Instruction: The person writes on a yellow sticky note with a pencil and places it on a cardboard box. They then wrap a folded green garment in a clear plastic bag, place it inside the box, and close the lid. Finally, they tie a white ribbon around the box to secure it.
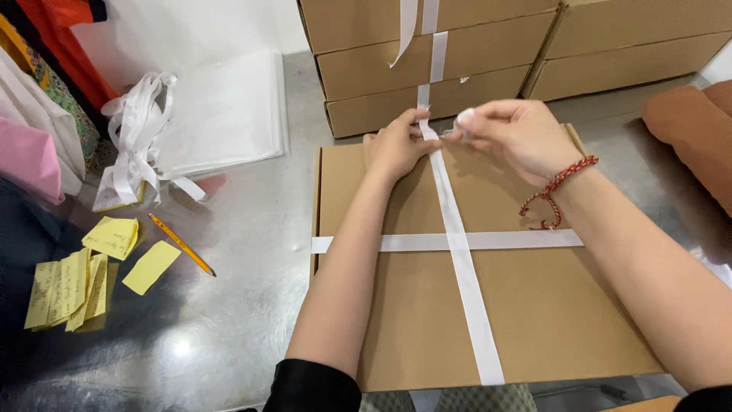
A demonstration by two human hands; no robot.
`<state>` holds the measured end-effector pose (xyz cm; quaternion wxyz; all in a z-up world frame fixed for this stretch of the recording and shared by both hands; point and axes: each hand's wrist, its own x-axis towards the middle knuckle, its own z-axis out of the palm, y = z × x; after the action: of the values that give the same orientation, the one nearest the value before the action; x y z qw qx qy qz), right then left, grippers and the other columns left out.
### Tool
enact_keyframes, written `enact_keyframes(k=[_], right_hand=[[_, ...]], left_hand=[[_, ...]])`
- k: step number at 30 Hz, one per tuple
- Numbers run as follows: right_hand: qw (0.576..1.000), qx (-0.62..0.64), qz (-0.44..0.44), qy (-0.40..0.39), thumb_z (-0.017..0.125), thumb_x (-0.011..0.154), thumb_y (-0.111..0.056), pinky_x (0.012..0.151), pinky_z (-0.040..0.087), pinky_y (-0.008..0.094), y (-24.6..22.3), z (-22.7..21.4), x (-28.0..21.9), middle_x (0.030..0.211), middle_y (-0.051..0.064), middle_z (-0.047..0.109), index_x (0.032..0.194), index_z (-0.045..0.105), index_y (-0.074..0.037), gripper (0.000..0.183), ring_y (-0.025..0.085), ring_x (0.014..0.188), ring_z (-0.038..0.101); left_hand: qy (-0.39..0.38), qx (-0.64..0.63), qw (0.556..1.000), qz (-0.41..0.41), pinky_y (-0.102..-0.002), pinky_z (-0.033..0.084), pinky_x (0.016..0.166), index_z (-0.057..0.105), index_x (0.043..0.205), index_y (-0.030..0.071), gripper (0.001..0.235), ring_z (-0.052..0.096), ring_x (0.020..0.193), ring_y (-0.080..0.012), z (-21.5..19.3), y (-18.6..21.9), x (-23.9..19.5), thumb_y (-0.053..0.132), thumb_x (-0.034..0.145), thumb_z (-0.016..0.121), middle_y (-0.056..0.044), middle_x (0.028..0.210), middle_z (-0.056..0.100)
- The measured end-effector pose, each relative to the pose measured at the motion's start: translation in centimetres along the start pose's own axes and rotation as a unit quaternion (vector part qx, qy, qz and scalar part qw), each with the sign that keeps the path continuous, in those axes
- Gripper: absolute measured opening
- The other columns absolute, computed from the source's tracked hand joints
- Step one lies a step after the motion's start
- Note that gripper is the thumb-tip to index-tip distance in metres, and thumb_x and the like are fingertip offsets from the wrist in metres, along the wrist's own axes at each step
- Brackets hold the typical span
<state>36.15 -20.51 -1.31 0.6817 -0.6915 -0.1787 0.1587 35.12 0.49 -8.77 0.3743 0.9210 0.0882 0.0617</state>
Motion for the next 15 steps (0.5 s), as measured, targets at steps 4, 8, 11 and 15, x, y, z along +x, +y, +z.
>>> enact_keyframes(k=[4, 8, 11, 15], right_hand=[[0.976, -0.201, 0.03, -0.078, 0.083, 0.092, -0.009, 0.085, 0.063, 0.038, -2.4, 0.5, -4.0, 0.098, 0.015, 0.084, 0.106, 0.083, -0.004, 0.014, 0.02, 0.092, 0.076], [0.955, -0.254, 0.121, -0.097, 0.079, 0.096, -0.017, 0.046, 0.02, 0.026, -1.7, 0.1, -7.9, 0.083, 0.006, 0.087, 0.095, 0.091, -0.001, 0.02, 0.01, 0.049, 0.029], [0.976, -0.087, 0.168, -0.106, 0.073, 0.091, -0.003, 0.095, 0.07, 0.04, 0.7, -0.8, -10.6, 0.1, 0.029, 0.09, 0.098, 0.081, 0.016, 0.021, 0.034, 0.094, 0.086], [0.978, -0.096, 0.146, -0.118, 0.076, 0.089, -0.006, 0.104, 0.06, 0.043, -0.2, -0.9, -12.8, 0.083, 0.025, 0.091, 0.085, 0.084, 0.011, 0.019, 0.029, 0.08, 0.085]], left_hand=[[-0.01, 0.011, 1.0, -0.014, -0.05, 0.027, 0.119, 0.061, 0.139, 0.046, 0.054, 0.068, 0.132, -0.0204, 0.9, -1.3, 1.1, 0.038, 0.089, 0.082, 0.009, 0.126, 0.079], [0.001, 0.013, 0.999, -0.05, -0.036, 0.029, 0.107, 0.071, 0.119, 0.046, 0.032, 0.069, 0.118, -0.0047, -0.4, 1.4, -0.8, 0.05, 0.088, 0.07, 0.014, 0.114, 0.08], [0.001, 0.032, 0.999, -0.03, -0.038, 0.028, 0.106, 0.07, 0.121, 0.047, 0.031, 0.069, 0.116, -0.011, -0.4, 1.7, -1.2, 0.053, 0.092, 0.066, 0.014, 0.116, 0.078], [-0.01, 0.058, 0.998, -0.006, -0.034, 0.026, 0.101, 0.077, 0.113, 0.051, 0.023, 0.069, 0.111, -0.0069, -0.9, 2.4, -2.0, 0.045, 0.1, 0.059, 0.02, 0.108, 0.081]])
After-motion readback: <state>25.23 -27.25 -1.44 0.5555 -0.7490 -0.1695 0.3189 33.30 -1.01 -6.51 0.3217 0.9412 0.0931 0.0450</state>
